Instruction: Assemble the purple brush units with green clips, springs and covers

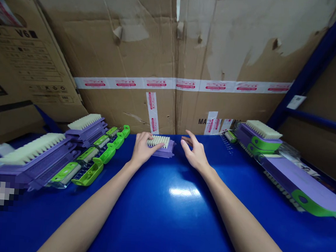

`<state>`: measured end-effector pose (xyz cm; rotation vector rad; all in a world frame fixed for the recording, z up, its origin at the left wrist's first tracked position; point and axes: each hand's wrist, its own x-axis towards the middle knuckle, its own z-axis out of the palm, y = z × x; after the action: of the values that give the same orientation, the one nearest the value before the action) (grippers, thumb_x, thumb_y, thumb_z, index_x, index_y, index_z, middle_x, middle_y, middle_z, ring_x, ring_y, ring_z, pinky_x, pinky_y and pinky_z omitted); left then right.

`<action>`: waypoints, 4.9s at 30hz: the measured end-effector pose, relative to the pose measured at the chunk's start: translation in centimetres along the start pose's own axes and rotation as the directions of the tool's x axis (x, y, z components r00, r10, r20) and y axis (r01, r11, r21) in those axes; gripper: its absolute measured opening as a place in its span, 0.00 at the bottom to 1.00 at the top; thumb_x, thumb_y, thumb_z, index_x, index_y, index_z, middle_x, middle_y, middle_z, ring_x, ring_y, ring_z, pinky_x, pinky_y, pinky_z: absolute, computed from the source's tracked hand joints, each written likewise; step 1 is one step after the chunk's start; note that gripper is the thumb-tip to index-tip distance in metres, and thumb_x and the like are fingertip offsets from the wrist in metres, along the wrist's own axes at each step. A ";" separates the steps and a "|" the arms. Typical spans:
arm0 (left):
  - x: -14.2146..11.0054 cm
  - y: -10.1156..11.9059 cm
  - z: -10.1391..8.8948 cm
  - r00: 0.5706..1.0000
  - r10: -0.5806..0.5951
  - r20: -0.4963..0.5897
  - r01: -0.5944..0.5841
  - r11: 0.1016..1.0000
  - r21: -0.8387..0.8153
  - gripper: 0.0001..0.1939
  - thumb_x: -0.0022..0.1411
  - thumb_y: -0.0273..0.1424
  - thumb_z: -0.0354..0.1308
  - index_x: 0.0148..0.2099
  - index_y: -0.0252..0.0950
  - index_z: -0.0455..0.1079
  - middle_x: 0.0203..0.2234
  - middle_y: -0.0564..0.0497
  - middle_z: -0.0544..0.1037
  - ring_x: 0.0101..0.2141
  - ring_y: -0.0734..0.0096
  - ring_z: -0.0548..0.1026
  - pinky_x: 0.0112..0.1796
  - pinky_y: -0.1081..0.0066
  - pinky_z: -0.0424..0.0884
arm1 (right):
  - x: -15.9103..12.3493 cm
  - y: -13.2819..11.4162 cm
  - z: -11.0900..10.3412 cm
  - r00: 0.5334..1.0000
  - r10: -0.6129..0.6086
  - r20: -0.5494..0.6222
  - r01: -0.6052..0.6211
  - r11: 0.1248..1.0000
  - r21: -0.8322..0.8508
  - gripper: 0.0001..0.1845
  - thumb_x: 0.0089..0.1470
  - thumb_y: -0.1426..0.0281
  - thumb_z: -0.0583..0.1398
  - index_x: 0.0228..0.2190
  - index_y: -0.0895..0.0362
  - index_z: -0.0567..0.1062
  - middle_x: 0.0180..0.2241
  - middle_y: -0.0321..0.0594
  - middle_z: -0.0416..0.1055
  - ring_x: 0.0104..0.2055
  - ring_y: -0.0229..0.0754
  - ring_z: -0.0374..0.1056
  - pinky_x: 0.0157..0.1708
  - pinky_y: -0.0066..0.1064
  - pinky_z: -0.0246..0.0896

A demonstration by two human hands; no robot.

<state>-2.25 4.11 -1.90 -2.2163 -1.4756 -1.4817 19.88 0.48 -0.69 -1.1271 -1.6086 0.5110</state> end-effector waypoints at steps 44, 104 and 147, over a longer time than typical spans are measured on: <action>-0.2 -0.1 -0.4 1.000 0.005 0.009 -0.005 1.000 0.021 0.17 0.52 0.44 0.63 0.32 0.40 0.62 0.34 0.50 0.72 0.40 0.61 0.67 0.39 0.63 0.64 | 0.8 1.2 -1.6 0.995 -0.039 -0.090 0.024 0.988 -0.154 0.30 0.56 0.56 0.53 0.58 0.55 0.61 0.47 0.47 0.73 0.49 0.50 0.70 0.49 0.46 0.65; -0.7 1.5 -0.8 0.956 0.163 0.242 -0.221 0.947 0.234 0.33 0.52 0.55 0.55 0.51 0.37 0.64 0.48 0.43 0.69 0.49 0.54 0.65 0.54 0.51 0.52 | 5.4 4.9 -12.0 0.823 0.439 -0.361 -0.499 0.253 -0.829 0.23 0.53 0.73 0.51 0.50 0.57 0.71 0.47 0.58 0.69 0.47 0.57 0.67 0.36 0.37 0.58; -0.2 0.2 -0.7 0.979 0.125 0.158 -0.169 0.938 0.302 0.32 0.50 0.50 0.62 0.52 0.37 0.63 0.48 0.40 0.67 0.50 0.53 0.64 0.51 0.55 0.60 | 2.1 2.1 -6.4 0.963 0.179 -0.202 -0.263 0.454 -0.851 0.20 0.49 0.73 0.53 0.42 0.54 0.76 0.39 0.45 0.76 0.37 0.46 0.72 0.30 0.30 0.59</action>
<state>-2.55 3.45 -1.58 -2.2085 -1.4276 -0.9883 26.60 1.88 0.97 -2.1260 -1.6634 -0.3050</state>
